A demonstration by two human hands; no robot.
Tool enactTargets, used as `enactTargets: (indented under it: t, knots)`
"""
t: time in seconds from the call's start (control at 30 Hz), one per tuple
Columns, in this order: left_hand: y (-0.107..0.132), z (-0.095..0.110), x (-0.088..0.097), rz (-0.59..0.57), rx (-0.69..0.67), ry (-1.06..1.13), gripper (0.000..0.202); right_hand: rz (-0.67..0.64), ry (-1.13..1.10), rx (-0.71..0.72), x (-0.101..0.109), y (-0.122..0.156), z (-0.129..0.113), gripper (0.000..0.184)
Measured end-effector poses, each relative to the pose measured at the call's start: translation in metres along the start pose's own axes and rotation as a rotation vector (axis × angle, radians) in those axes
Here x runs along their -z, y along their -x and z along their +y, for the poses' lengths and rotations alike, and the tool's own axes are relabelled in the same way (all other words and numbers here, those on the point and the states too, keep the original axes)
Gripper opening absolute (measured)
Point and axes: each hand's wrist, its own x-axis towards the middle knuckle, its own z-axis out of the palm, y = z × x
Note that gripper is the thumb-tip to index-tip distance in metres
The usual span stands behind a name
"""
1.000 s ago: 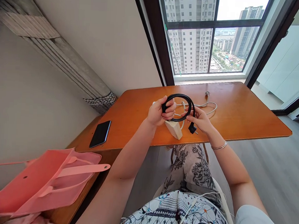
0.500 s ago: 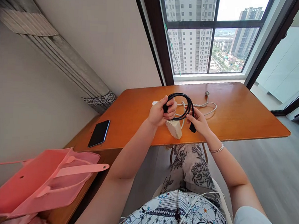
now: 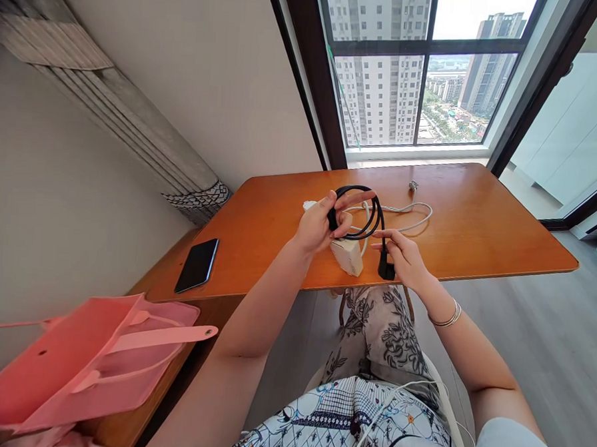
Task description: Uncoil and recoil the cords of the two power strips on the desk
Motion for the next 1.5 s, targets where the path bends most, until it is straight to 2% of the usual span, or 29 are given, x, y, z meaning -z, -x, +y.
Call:
enactTargets:
  t: [0.17,0.27,0.4,0.47,0.57,0.7,0.83,1.0,1.13,1.2,1.3,1.4,1.5]
  knots:
    - [0.002,-0.002,0.002,-0.016,-0.005,-0.022,0.053,-0.121,0.218,0.15,0.018,-0.005,0.003,0.032]
    - [0.001,-0.003,0.003,-0.057,-0.018,-0.015,0.052,-0.141,0.408,0.279,0.026,-0.011,0.001,0.028]
    - [0.001,-0.005,0.004,-0.063,-0.026,-0.004,0.052,-0.018,0.63,0.525,0.032,-0.018,-0.002,0.018]
    - [0.001,-0.006,0.005,-0.049,-0.01,-0.004,0.055,0.059,0.645,0.614,0.032,-0.02,-0.004,0.016]
    - [0.001,-0.007,0.005,-0.052,-0.004,0.002,0.057,0.075,0.623,0.678,0.03,-0.023,-0.005,0.014]
    - [0.002,-0.007,-0.003,-0.067,-0.005,0.032,0.055,0.061,0.592,0.591,0.028,-0.03,-0.009,0.032]
    - [0.002,-0.006,-0.014,-0.059,0.01,0.088,0.051,-0.021,0.558,0.444,0.025,-0.043,-0.018,0.034]
    - [0.001,-0.008,-0.02,-0.033,-0.004,0.166,0.045,-0.111,0.297,0.171,0.022,-0.055,-0.03,0.039]
    - [-0.001,-0.012,-0.023,-0.037,-0.061,0.172,0.04,-0.192,0.089,0.026,0.016,-0.058,-0.032,0.032]
    - [-0.003,-0.014,-0.025,-0.007,-0.108,0.18,0.034,-0.126,0.073,-0.003,0.01,-0.056,-0.03,0.023]
    - [-0.004,-0.015,-0.027,0.076,-0.164,0.195,0.028,0.06,0.097,0.065,-0.003,-0.047,-0.025,0.011]
    - [-0.003,-0.015,-0.029,0.121,-0.21,0.203,0.028,0.174,0.143,0.17,-0.015,-0.035,-0.02,0.012]
    - [-0.003,-0.017,-0.03,0.155,-0.252,0.197,0.023,0.242,0.173,0.204,-0.027,-0.021,-0.014,0.021]
